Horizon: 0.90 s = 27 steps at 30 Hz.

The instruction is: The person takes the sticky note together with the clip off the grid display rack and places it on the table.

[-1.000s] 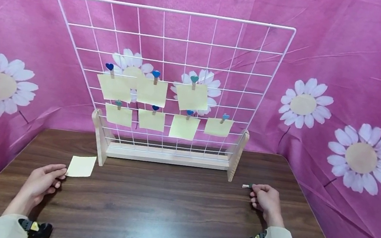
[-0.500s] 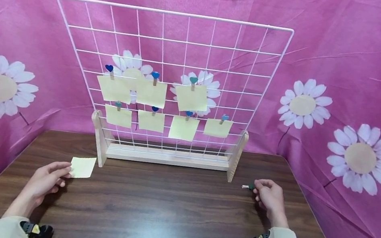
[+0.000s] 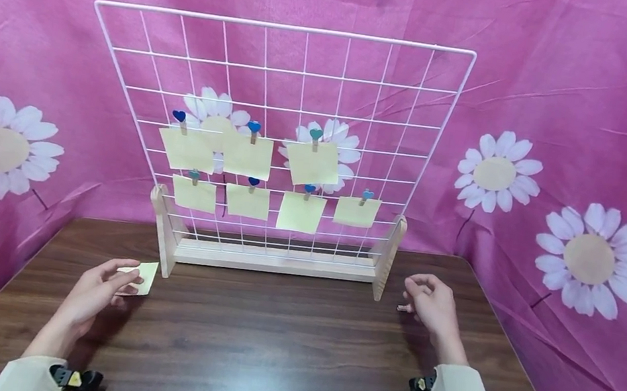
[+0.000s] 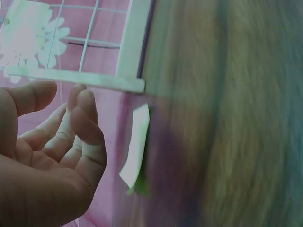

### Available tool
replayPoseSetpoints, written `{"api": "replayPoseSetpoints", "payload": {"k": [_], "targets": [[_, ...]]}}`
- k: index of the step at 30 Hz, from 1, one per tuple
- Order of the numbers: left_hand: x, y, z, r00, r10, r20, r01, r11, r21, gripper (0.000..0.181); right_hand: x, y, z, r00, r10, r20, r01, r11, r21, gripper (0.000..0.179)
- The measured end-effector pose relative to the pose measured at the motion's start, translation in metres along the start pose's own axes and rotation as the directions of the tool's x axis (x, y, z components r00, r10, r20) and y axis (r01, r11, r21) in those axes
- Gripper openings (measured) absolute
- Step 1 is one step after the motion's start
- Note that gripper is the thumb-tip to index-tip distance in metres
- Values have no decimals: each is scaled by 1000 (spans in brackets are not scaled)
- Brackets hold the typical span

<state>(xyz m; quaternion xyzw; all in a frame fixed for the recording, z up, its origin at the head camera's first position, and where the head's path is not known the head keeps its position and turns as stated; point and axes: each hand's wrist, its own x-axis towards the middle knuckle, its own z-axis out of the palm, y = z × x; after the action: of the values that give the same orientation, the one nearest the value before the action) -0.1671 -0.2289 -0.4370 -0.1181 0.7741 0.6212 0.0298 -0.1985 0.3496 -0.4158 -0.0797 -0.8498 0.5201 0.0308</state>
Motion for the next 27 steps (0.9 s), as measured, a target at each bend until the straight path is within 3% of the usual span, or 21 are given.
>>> {"api": "replayPoseSetpoints", "payload": {"k": [6,12,21,27], "targets": [[1,11,17,1000,29,0,-29,998,-50,42,0,-22,1,996,-89,-3,89,996,-12,40],[2,27,35,995,92,33,-91,995,-34,42,-2,-42,2,985,-170,15,170,985,-34,38],[0,51,58,982,180,51,-176,982,-71,43,2,-68,0,947,-321,7,319,939,-128,29],[6,68,69,971,225,80,-218,972,-91,44,2,-86,2,933,-359,-24,353,926,-134,26]]}}
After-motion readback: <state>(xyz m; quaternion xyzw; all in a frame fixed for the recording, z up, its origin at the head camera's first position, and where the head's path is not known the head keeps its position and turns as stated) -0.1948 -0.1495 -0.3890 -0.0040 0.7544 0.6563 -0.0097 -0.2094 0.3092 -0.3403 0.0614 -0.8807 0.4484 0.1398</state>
